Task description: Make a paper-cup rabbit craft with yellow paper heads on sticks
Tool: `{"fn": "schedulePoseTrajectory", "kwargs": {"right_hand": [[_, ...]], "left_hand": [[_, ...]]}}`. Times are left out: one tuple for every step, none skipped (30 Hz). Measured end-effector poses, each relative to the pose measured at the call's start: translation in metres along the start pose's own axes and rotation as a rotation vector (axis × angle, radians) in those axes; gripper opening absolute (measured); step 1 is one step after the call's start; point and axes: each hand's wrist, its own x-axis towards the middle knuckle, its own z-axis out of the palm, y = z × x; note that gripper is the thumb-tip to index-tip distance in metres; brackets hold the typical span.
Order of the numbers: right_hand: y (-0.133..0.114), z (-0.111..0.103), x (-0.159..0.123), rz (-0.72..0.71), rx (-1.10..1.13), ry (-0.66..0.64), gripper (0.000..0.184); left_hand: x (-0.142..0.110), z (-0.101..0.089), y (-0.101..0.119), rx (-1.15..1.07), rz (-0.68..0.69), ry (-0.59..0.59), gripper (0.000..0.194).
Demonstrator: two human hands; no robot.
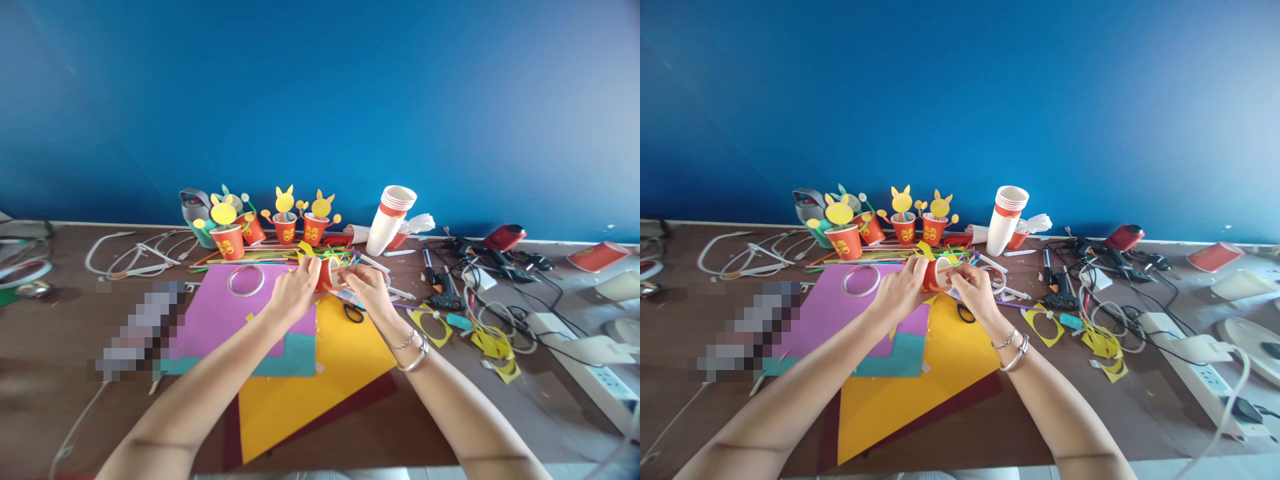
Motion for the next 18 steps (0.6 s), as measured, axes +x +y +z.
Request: {"fn": "schedulePoseTrajectory", "kwargs": {"right_hand": [[0.0, 0.0, 0.0, -0.011, -0.01, 0.002, 0.018], [0.001, -0.001, 0.0, -0.024, -0.027, 0.002, 0.017], [0.002, -0.002, 0.001, -0.039, -0.052, 0.004, 0.017], [0.002, -0.003, 0.002, -0.057, -0.088, 0.009, 0.016], [0.003, -0.005, 0.003, -0.077, -0.134, 0.016, 0.016], [0.004, -0.007, 0.004, -0.097, -0.183, 0.024, 0.015], [0.004, -0.01, 0.005, -0.114, -0.23, 0.034, 0.015], [0.004, -0.012, 0.006, -0.124, -0.269, 0.045, 0.015], [0.004, -0.015, 0.008, -0.126, -0.297, 0.057, 0.015], [0.003, -0.018, 0.009, -0.121, -0.312, 0.07, 0.015], [0.002, -0.021, 0.011, -0.111, -0.32, 0.085, 0.015], [0.001, -0.024, 0.013, -0.101, -0.326, 0.099, 0.015], [0.001, -0.027, 0.016, -0.093, -0.338, 0.11, 0.016], [0.002, -0.03, 0.018, -0.086, -0.363, 0.118, 0.02], [0.002, -0.033, 0.02, -0.08, -0.404, 0.125, 0.026], [0.004, -0.037, 0.023, -0.075, -0.461, 0.13, 0.032], [0.005, -0.039, 0.025, -0.077, -0.528, 0.136, 0.035], [0.006, -0.041, 0.026, -0.092, -0.6, 0.144, 0.033]], "left_hand": [[0.0, 0.0, 0.0, -0.019, 0.002, 0.004, 0.056], [0.0, -0.001, -0.001, -0.046, 0.004, 0.008, 0.056], [0.001, -0.002, -0.002, -0.081, 0.004, 0.011, 0.055], [0.002, -0.003, -0.004, -0.126, 0.004, 0.012, 0.054], [0.004, -0.004, -0.007, -0.181, 0.008, 0.012, 0.054], [0.005, -0.006, -0.01, -0.244, 0.015, 0.007, 0.055], [0.007, -0.007, -0.014, -0.315, 0.035, -0.003, 0.057], [0.009, -0.007, -0.019, -0.393, 0.066, -0.013, 0.058], [0.011, -0.008, -0.024, -0.465, 0.099, -0.03, 0.061], [0.013, -0.008, -0.03, -0.531, 0.114, -0.041, 0.062], [0.015, -0.008, -0.035, -0.594, 0.119, -0.058, 0.062], [0.017, -0.008, -0.04, -0.651, 0.12, -0.097, 0.063], [0.018, -0.008, -0.044, -0.714, 0.119, -0.147, 0.063], [0.019, -0.007, -0.047, -0.791, 0.118, -0.187, 0.064], [0.021, -0.007, -0.048, -0.877, 0.106, -0.197, 0.065], [0.022, -0.007, -0.048, -0.975, 0.092, -0.194, 0.065], [0.022, -0.007, -0.047, -1.082, 0.067, -0.18, 0.065], [0.023, -0.006, -0.044, -1.191, 0.036, -0.171, 0.065]]}}
